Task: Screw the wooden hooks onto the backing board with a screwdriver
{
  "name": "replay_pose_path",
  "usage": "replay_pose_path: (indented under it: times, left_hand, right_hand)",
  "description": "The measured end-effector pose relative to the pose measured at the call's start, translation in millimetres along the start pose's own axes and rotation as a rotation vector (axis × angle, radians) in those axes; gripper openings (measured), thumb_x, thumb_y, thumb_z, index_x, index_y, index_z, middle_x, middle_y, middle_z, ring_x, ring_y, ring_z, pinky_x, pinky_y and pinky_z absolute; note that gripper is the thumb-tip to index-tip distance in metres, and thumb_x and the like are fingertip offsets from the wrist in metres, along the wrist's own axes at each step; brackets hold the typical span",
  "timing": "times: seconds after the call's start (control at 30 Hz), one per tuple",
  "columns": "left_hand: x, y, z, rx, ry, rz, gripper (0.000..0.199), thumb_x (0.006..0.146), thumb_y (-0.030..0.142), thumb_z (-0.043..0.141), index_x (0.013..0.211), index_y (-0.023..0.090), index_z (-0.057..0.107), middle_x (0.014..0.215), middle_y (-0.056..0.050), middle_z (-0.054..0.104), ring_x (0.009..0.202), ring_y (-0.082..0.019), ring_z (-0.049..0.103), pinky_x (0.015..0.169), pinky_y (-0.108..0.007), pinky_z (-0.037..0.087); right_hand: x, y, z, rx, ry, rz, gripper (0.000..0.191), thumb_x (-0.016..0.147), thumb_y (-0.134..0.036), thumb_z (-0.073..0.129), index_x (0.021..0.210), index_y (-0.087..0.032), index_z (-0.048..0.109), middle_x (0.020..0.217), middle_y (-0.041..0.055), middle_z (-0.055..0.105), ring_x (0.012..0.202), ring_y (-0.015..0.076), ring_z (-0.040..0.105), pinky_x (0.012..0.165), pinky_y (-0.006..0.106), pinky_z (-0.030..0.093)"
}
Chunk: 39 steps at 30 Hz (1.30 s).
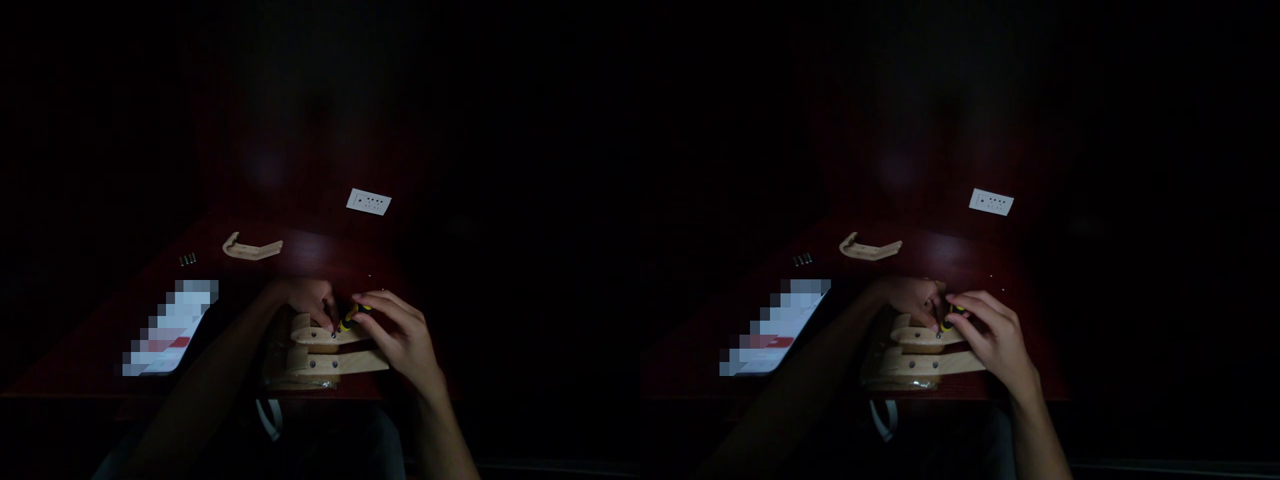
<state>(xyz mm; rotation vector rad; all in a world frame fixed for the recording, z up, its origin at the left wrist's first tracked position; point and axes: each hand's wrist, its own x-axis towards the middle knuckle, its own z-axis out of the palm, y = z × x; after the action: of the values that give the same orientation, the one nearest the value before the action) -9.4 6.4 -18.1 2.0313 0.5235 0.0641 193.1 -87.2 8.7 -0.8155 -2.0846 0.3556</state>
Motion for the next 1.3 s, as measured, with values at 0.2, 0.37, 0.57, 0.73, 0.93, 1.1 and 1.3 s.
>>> replay_pose_path:
  times: [0.2, 0.37, 0.57, 0.73, 0.93, 1.1, 1.3]
  left_hand:
    - [-3, 5, 0.1, 0.009, 0.002, -0.072, 0.026, 0.071, 0.033, 0.068, 0.090, 0.016, 0.072, 0.062, 0.002, 0.064, 0.052, -0.008, 0.049, 0.052, -0.019, 0.035]
    - [-3, 6, 0.3, -0.001, -0.002, -0.056, 0.024, 0.071, 0.031, 0.067, 0.089, 0.016, 0.072, 0.066, 0.001, 0.066, 0.053, -0.008, 0.051, 0.054, -0.019, 0.036]
    - [-1, 1, 0.4, -0.040, -0.008, -0.049, 0.026, 0.069, 0.030, 0.069, 0.090, 0.016, 0.072, 0.073, -0.001, 0.068, 0.059, -0.010, 0.054, 0.056, -0.019, 0.038]
    - [-1, 3, 0.1, -0.027, -0.005, -0.021, 0.023, 0.069, 0.025, 0.068, 0.089, 0.016, 0.073, 0.071, 0.000, 0.068, 0.057, -0.009, 0.051, 0.055, -0.019, 0.036]
    - [-3, 8, -0.4, -0.014, -0.011, -0.033, 0.021, 0.072, 0.025, 0.066, 0.090, 0.016, 0.072, 0.065, 0.002, 0.065, 0.053, -0.007, 0.048, 0.052, -0.019, 0.034]
    - [-3, 8, 0.4, -0.015, -0.011, -0.060, 0.022, 0.072, 0.028, 0.066, 0.090, 0.017, 0.073, 0.064, 0.002, 0.065, 0.053, -0.008, 0.048, 0.053, -0.020, 0.035]
    - [-1, 2, 1.2, -0.026, -0.007, -0.025, 0.023, 0.071, 0.030, 0.068, 0.089, 0.017, 0.072, 0.071, 0.001, 0.067, 0.059, -0.009, 0.052, 0.055, -0.019, 0.037]
  right_hand:
    - [-12, 3, 2, 0.021, -0.002, 0.060, 0.037, 0.089, -0.020, 0.050, 0.126, -0.025, 0.054, 0.121, 0.0075, 0.060, 0.107, 0.0210, 0.057, 0.092, 0.038, 0.046]
    - [-13, 9, 3, -0.010, 0.103, 0.067, 0.032, 0.082, -0.020, 0.061, 0.114, -0.025, 0.060, 0.104, 0.0058, 0.065, 0.090, 0.0183, 0.062, 0.079, 0.033, 0.051]
    - [-4, 2, 3, -0.036, 0.036, 0.039, 0.029, 0.086, -0.024, 0.055, 0.115, -0.022, 0.058, 0.112, 0.0094, 0.062, 0.101, 0.0218, 0.058, 0.087, 0.039, 0.048]
    - [-5, -10, -8, -0.051, -0.107, 0.075, 0.030, 0.089, -0.024, 0.050, 0.119, -0.023, 0.052, 0.113, 0.0083, 0.060, 0.102, 0.0200, 0.057, 0.088, 0.035, 0.046]
    - [21, -25, -36, -0.193, -0.559, 0.120, 0.019, 0.092, -0.028, 0.045, 0.105, -0.022, 0.057, 0.099, 0.0055, 0.063, 0.087, 0.0167, 0.060, 0.077, 0.028, 0.046]
    - [43, -31, -43, -0.360, -0.802, 0.105, 0.016, 0.091, -0.024, 0.046, 0.100, -0.020, 0.058, 0.093, 0.0057, 0.064, 0.081, 0.0159, 0.060, 0.073, 0.025, 0.043]
    - [60, -36, -35, -0.604, -0.903, 0.119, 0.026, 0.092, -0.037, 0.043, 0.089, -0.017, 0.060, 0.073, 0.0063, 0.062, 0.066, 0.0169, 0.059, 0.058, 0.025, 0.038]
